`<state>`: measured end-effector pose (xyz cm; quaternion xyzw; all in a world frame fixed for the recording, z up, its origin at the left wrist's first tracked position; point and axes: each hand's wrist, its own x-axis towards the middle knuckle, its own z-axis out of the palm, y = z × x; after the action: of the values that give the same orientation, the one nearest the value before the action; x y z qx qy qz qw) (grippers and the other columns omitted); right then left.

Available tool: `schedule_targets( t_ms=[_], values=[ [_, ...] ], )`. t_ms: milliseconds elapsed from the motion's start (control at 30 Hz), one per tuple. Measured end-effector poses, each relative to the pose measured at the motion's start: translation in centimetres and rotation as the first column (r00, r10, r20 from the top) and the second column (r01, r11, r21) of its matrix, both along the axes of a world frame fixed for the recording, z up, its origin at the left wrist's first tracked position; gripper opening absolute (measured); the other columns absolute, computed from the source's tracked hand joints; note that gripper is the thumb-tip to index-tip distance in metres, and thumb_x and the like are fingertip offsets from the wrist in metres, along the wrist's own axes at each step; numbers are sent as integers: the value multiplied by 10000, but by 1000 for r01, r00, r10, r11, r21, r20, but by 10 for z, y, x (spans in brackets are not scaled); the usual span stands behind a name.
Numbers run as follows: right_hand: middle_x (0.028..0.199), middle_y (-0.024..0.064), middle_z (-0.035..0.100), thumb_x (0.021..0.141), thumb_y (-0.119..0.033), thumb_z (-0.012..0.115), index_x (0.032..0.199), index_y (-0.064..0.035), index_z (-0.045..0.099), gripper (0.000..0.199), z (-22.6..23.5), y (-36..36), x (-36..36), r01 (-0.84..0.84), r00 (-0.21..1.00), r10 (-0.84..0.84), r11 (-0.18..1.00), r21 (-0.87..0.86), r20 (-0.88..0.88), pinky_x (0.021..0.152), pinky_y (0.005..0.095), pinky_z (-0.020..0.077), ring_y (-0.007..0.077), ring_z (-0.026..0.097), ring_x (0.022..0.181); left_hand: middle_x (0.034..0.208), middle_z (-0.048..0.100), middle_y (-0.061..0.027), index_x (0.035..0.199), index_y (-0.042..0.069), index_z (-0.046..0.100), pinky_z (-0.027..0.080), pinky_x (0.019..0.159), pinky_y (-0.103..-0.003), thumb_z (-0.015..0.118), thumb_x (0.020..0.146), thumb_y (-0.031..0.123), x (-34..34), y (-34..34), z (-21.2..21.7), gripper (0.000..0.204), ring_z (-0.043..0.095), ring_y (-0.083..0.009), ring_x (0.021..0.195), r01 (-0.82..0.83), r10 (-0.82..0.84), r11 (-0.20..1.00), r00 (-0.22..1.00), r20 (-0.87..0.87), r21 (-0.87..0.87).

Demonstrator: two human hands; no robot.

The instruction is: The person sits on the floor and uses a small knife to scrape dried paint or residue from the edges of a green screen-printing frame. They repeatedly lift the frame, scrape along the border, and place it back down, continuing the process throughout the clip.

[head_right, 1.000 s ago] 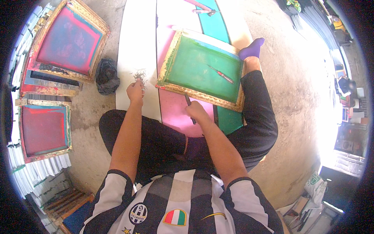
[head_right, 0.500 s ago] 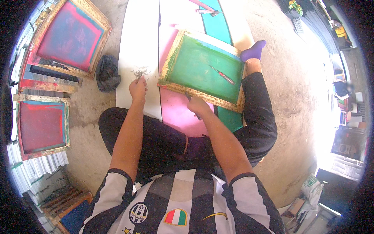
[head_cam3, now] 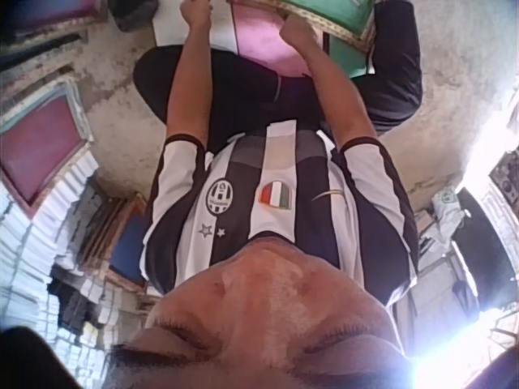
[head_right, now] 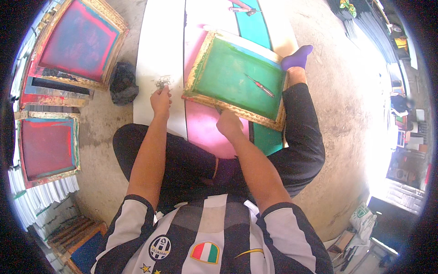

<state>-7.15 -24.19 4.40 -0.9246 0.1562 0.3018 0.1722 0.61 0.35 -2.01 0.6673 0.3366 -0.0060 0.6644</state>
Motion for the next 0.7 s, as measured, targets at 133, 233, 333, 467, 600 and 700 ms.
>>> schedule_targets(
  t_ms=[133, 233, 333, 467, 600, 700],
  values=[
    [1148, 319, 683, 896, -143, 526, 1150, 32, 677, 344, -11, 3, -11, 84, 995, -85, 996, 25, 57, 944, 541, 535, 457, 673, 1102, 773, 635, -54, 939, 0, 663, 374, 448, -260, 689, 941, 323, 0, -1, -1, 324, 523, -111, 517, 9, -9, 999, 1000, -8, 42],
    [1116, 299, 697, 899, -176, 526, 1148, -15, 682, 335, -21, 5, -20, 114, 988, -117, 993, 35, 97, 931, 551, 537, 454, 682, 1071, 773, 635, -52, 940, 4, 665, 378, 454, -258, 691, 941, 313, -3, -2, 0, 310, 519, -110, 515, 6, -7, 1000, 1000, 8, 26],
    [1057, 288, 709, 885, -199, 549, 1129, -41, 688, 323, -27, -1, -25, 107, 984, -119, 990, 97, 132, 915, 550, 541, 450, 692, 1027, 756, 630, -45, 933, 11, 667, 380, 456, -260, 700, 934, 310, -4, -3, 1, 300, 523, -108, 522, 11, -11, 1000, 1000, 18, 4],
    [979, 282, 714, 859, -221, 577, 1096, -33, 693, 324, -37, -8, -33, 35, 973, -82, 976, 214, 214, 885, 543, 548, 445, 699, 966, 721, 621, -29, 912, 20, 675, 387, 466, -263, 707, 927, 330, -5, -5, 9, 312, 538, -102, 545, 130, -130, 992, 991, 9, 8],
    [977, 262, 718, 846, -232, 588, 1073, -22, 693, 326, -25, 23, -33, -13, 972, -58, 954, 300, 228, 866, 537, 549, 435, 701, 942, 730, 640, -15, 944, 39, 709, 404, 491, -267, 711, 925, 363, -16, -9, 32, 325, 557, -95, 576, 539, -539, 842, 841, -39, -28],
    [963, 264, 717, 844, -242, 593, 1053, -21, 694, 321, -14, 43, -28, -23, 979, -52, 934, 356, 199, 860, 540, 548, 441, 699, 937, 764, 668, -7, 975, 57, 729, 416, 511, -269, 713, 925, 377, -25, -14, 43, 324, 575, -94, 599, 704, -708, 705, 705, -27, -88]
  ],
)
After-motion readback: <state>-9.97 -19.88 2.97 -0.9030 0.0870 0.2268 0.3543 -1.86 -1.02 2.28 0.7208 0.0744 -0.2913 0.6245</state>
